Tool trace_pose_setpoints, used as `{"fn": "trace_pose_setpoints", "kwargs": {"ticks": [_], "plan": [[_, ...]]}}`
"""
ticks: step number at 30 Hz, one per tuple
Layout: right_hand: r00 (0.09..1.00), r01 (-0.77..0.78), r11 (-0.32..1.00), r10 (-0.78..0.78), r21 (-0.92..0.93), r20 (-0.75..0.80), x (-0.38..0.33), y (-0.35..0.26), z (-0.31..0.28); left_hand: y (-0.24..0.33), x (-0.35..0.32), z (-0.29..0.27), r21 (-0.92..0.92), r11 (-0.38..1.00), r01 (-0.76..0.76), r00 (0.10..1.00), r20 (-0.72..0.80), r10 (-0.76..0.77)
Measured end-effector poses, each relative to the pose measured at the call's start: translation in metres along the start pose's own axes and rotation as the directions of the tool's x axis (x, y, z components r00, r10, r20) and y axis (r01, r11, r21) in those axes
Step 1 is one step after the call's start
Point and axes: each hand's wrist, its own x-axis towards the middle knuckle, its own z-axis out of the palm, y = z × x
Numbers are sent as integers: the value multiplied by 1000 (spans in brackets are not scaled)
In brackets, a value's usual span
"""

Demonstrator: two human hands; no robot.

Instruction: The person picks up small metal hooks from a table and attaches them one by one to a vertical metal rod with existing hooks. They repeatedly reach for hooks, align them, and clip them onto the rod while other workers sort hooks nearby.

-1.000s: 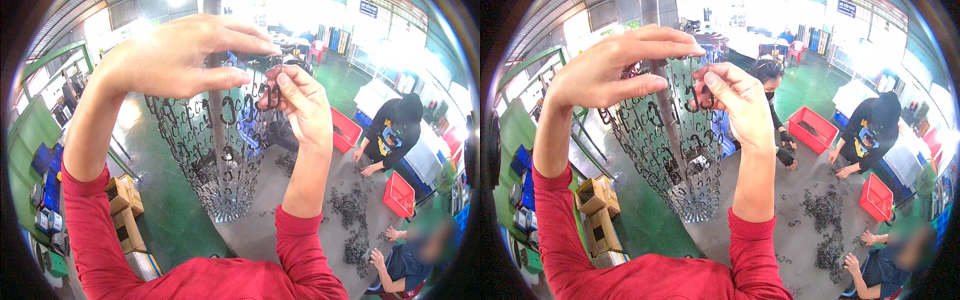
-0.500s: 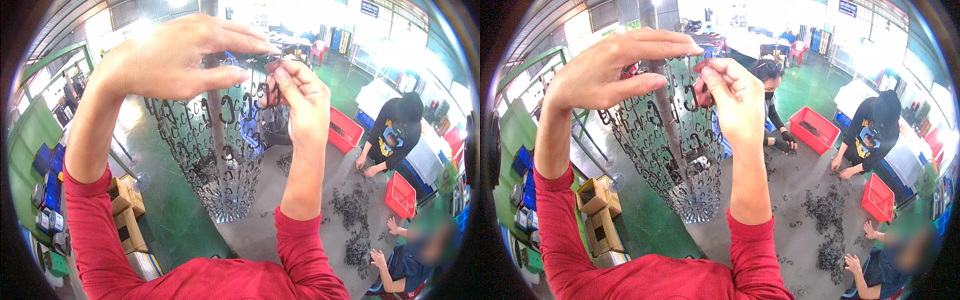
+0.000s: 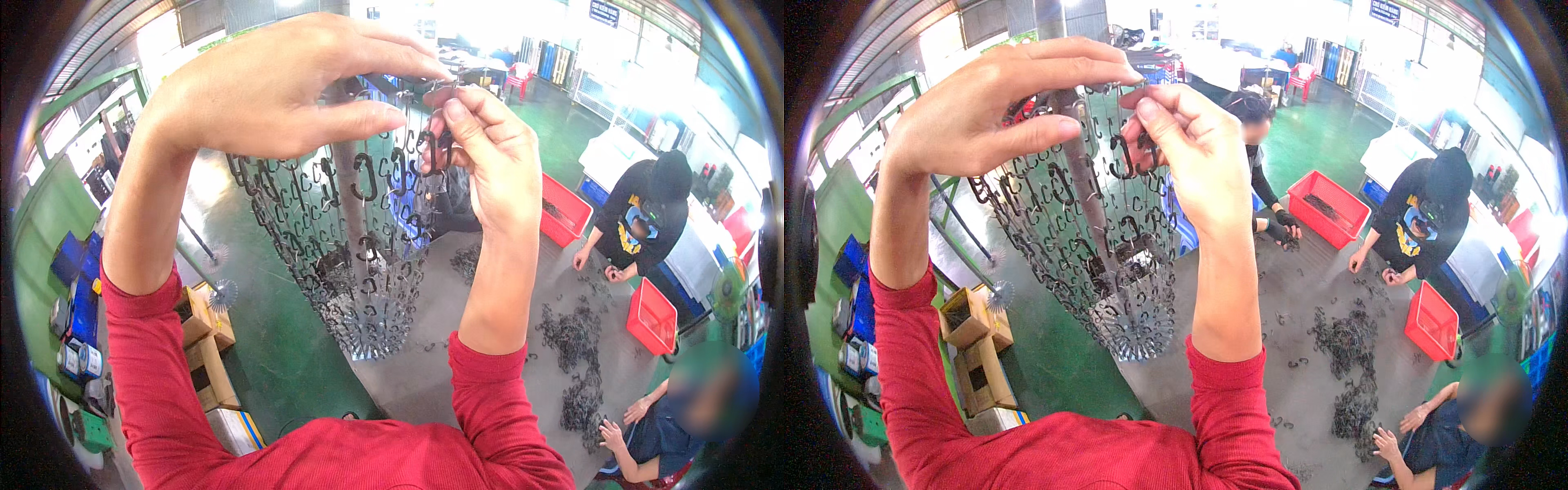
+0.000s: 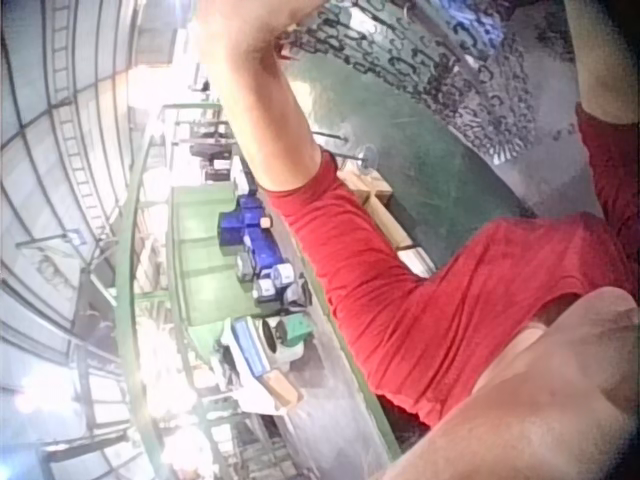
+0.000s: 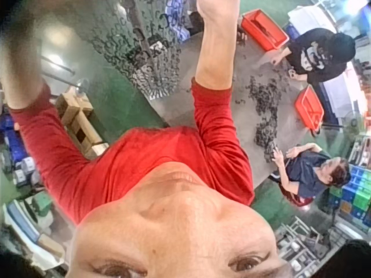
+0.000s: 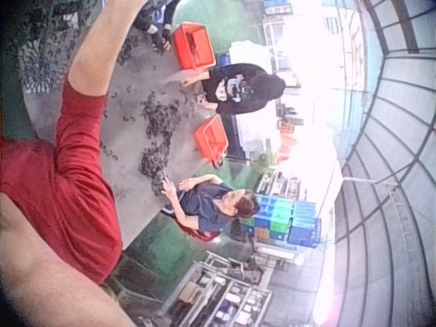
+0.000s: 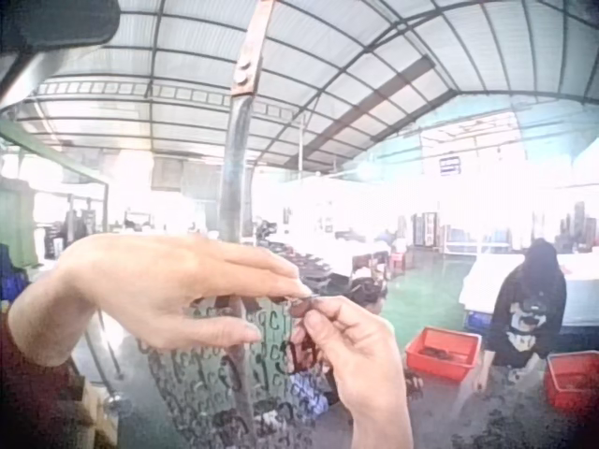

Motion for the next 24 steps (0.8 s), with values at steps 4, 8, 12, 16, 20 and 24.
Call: {"fn": "trace_pose_setpoints", "kwargs": {"ticks": [4, 8, 12, 16, 20, 24], "plan": [[996, 64, 998, -64, -2, -59, -1, 1, 5, -10, -3, 3, 28, 999, -40, 999, -8, 40], [980, 122, 993, -122, -6, -158, -2, 5, 11, -1, 0, 2, 2, 1000, -29, 999, -25, 29], [967, 137, 990, -137, -18, -215, -1, 2, 12, -2, 2, 2, 30, 998, -60, 998, -31, 61], [964, 147, 989, -142, 5, -224, -2, 2, 9, -5, 3, 4, 75, 994, -80, 996, -20, 82], [965, 180, 984, -173, 16, -199, -2, 3, 8, -17, 5, 4, -135, 977, -165, 986, 7, 167], [962, 195, 980, -185, 28, -201, -2, 3, 4, -21, 6, 10, -153, 954, -259, 966, -63, 252]]}}
